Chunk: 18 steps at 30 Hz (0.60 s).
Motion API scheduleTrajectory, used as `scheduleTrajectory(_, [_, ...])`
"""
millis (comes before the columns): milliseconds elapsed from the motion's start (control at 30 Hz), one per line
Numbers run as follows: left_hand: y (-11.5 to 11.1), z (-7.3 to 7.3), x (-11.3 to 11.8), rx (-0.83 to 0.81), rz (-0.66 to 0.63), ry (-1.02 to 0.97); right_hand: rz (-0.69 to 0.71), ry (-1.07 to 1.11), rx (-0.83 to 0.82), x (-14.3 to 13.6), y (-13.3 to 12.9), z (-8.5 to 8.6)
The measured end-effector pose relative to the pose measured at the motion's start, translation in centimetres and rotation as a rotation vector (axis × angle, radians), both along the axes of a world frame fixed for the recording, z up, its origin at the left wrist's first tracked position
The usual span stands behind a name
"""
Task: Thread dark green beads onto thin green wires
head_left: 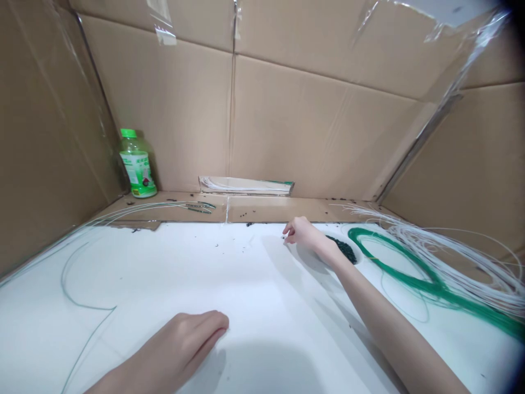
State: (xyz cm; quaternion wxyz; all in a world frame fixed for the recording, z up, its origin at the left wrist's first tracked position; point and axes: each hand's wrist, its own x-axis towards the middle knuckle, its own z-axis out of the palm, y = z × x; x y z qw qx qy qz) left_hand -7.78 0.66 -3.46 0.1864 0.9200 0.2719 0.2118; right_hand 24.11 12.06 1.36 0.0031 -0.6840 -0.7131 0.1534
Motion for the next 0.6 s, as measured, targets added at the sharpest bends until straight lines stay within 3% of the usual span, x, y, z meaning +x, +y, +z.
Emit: scheduleTrajectory(600, [0.0,-0.1,-0.1,-0.012,-0.011,-0.008,-0.061,0.098,0.109,0.8,-0.2,0.9])
